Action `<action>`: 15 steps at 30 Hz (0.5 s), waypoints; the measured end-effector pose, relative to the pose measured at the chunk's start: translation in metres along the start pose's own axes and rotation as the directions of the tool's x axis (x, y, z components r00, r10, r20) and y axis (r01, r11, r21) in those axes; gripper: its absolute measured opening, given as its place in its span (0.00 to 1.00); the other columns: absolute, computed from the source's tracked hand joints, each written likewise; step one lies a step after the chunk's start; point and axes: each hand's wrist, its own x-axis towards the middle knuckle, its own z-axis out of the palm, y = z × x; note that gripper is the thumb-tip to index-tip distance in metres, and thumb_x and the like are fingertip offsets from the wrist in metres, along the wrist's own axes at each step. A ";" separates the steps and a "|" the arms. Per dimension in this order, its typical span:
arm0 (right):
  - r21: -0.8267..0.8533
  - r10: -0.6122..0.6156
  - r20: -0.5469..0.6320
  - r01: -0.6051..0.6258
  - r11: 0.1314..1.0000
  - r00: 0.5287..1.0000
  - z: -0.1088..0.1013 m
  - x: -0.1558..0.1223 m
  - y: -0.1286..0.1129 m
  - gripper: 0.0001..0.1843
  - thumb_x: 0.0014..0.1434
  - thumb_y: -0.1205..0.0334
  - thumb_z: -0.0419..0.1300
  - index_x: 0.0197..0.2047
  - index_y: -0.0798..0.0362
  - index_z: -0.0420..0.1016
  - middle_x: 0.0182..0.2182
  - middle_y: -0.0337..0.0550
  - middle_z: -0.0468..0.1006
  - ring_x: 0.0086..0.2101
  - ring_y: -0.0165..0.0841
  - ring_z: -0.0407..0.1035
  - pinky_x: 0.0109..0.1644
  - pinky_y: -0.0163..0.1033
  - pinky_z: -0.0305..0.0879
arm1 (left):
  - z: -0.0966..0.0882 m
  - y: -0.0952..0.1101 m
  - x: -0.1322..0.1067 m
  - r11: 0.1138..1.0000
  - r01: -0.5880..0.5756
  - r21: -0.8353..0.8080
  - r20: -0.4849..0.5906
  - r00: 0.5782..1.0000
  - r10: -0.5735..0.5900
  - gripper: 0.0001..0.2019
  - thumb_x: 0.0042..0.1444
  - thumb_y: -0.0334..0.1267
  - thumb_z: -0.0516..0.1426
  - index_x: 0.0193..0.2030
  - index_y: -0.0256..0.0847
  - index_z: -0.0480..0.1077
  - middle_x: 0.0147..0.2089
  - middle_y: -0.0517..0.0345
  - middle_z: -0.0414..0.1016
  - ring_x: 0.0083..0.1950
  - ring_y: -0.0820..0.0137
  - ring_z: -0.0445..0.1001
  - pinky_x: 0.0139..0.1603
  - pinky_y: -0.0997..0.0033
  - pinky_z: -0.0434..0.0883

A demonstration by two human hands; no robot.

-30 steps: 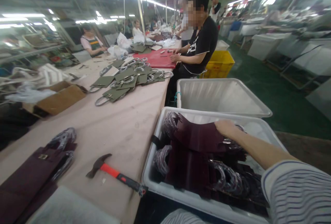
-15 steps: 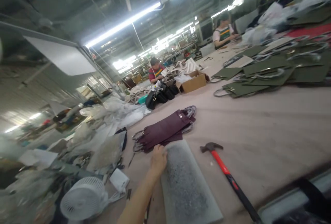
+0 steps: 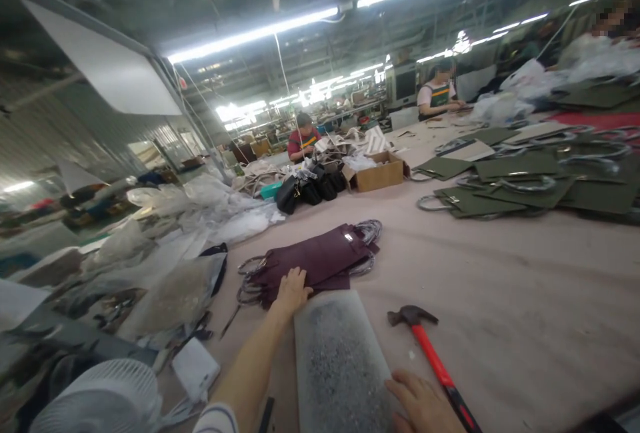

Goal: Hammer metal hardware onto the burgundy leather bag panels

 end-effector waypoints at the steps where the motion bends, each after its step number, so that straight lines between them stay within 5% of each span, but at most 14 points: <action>1: 0.048 0.061 0.026 -0.062 0.997 0.998 -0.001 0.007 0.006 0.21 0.61 0.61 0.55 0.55 0.48 0.79 0.54 0.49 0.79 0.52 0.44 0.75 0.54 0.49 0.76 | 0.000 -0.002 0.001 1.000 -0.016 -0.004 0.004 1.000 0.016 0.23 0.63 0.41 0.59 0.63 0.37 0.68 0.68 0.39 0.66 0.71 0.52 0.63 0.69 0.52 0.64; 4: 0.160 0.278 0.181 -0.308 0.938 0.943 -0.015 0.047 0.032 0.23 0.64 0.60 0.50 0.56 0.54 0.78 0.56 0.51 0.77 0.58 0.42 0.71 0.63 0.47 0.69 | -0.003 -0.011 0.003 0.997 -0.069 -0.027 0.012 0.998 0.070 0.18 0.65 0.41 0.57 0.59 0.40 0.71 0.64 0.43 0.70 0.68 0.56 0.66 0.67 0.58 0.66; 6: 0.140 0.389 0.245 -0.429 0.892 0.888 -0.028 0.087 0.052 0.25 0.64 0.61 0.48 0.58 0.60 0.76 0.54 0.54 0.78 0.54 0.39 0.73 0.61 0.43 0.69 | -0.006 -0.016 0.004 0.994 -0.100 -0.047 0.016 0.995 0.101 0.15 0.67 0.41 0.55 0.58 0.42 0.72 0.61 0.46 0.72 0.65 0.60 0.69 0.65 0.62 0.67; 10: 0.029 0.464 0.192 -0.478 0.878 0.865 -0.035 0.170 0.097 0.31 0.62 0.67 0.46 0.67 0.65 0.66 0.62 0.58 0.71 0.57 0.36 0.70 0.64 0.41 0.65 | -0.007 -0.018 0.004 0.988 -0.139 -0.067 0.042 0.989 0.142 0.13 0.68 0.37 0.51 0.55 0.40 0.73 0.56 0.47 0.74 0.58 0.61 0.74 0.59 0.64 0.71; 15: -0.152 0.431 0.099 -0.414 0.897 0.897 -0.020 0.241 0.126 0.36 0.60 0.70 0.50 0.72 0.62 0.57 0.67 0.62 0.61 0.62 0.43 0.63 0.66 0.46 0.61 | -0.003 -0.020 0.005 0.988 -0.138 -0.065 0.073 0.987 0.143 0.20 0.64 0.23 0.45 0.56 0.36 0.70 0.54 0.44 0.75 0.54 0.60 0.76 0.55 0.62 0.73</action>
